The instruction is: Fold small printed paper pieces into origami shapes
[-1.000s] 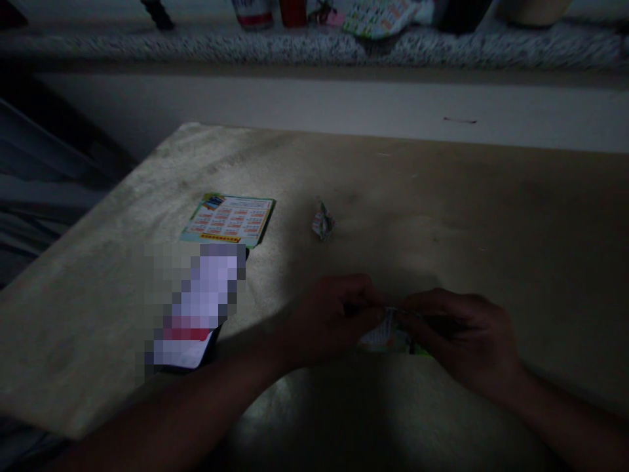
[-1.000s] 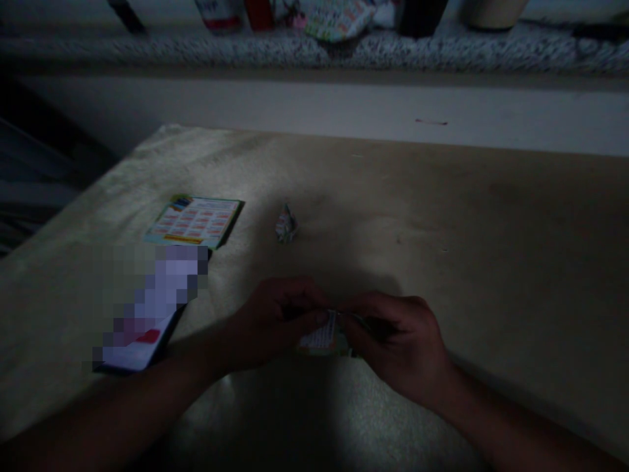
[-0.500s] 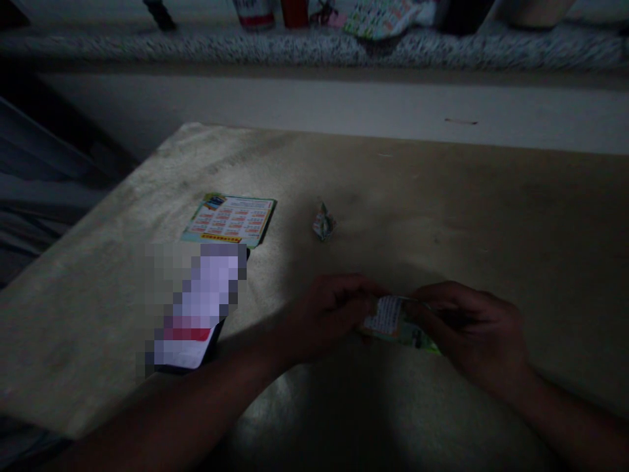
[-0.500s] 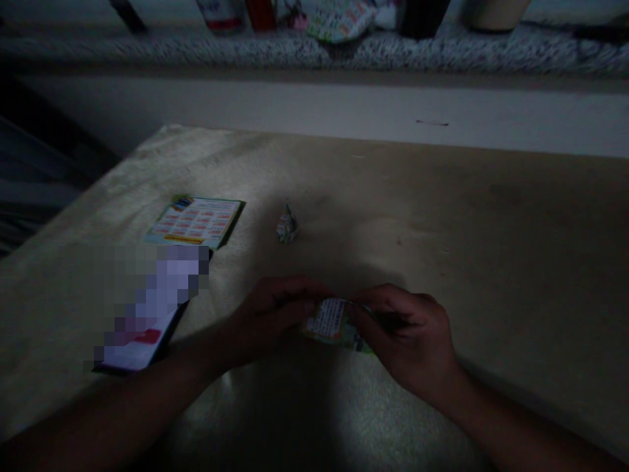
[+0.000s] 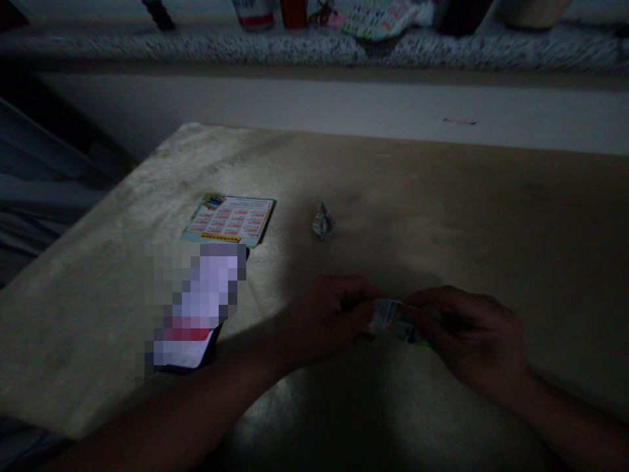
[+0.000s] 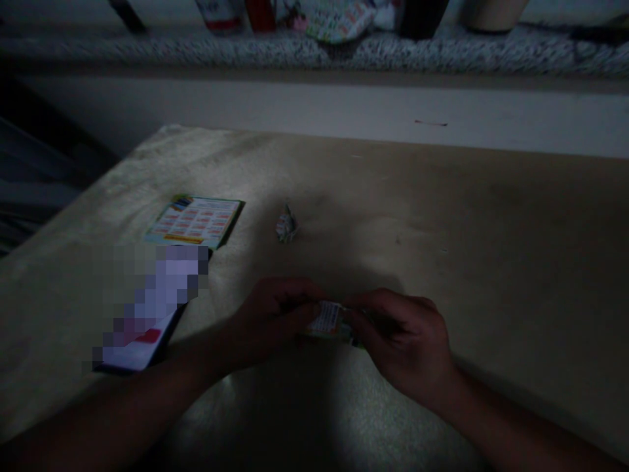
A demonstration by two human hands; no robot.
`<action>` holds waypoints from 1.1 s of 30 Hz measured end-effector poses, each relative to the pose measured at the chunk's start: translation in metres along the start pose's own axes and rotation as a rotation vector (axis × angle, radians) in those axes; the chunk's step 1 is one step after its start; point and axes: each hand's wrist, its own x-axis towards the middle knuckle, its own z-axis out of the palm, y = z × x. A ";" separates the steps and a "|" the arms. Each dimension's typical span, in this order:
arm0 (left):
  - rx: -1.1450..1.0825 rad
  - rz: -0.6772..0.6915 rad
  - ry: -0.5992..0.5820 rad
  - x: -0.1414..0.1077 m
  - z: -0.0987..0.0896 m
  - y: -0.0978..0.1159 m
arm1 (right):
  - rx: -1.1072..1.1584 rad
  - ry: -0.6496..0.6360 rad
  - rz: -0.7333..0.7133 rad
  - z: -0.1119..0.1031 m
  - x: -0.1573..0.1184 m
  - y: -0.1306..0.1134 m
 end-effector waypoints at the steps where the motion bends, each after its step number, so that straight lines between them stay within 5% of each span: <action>1: -0.019 0.007 -0.003 0.000 0.000 -0.001 | 0.013 0.005 0.018 0.000 0.001 0.000; 18: 0.010 0.000 0.010 -0.001 0.002 -0.003 | 0.218 -0.086 0.182 0.006 0.002 0.009; 25: 0.334 0.157 0.055 0.002 0.001 0.000 | 0.200 -0.109 0.224 0.007 0.002 0.009; 33: 0.440 0.257 0.074 0.001 -0.001 0.001 | 0.258 -0.049 0.282 0.009 0.003 0.006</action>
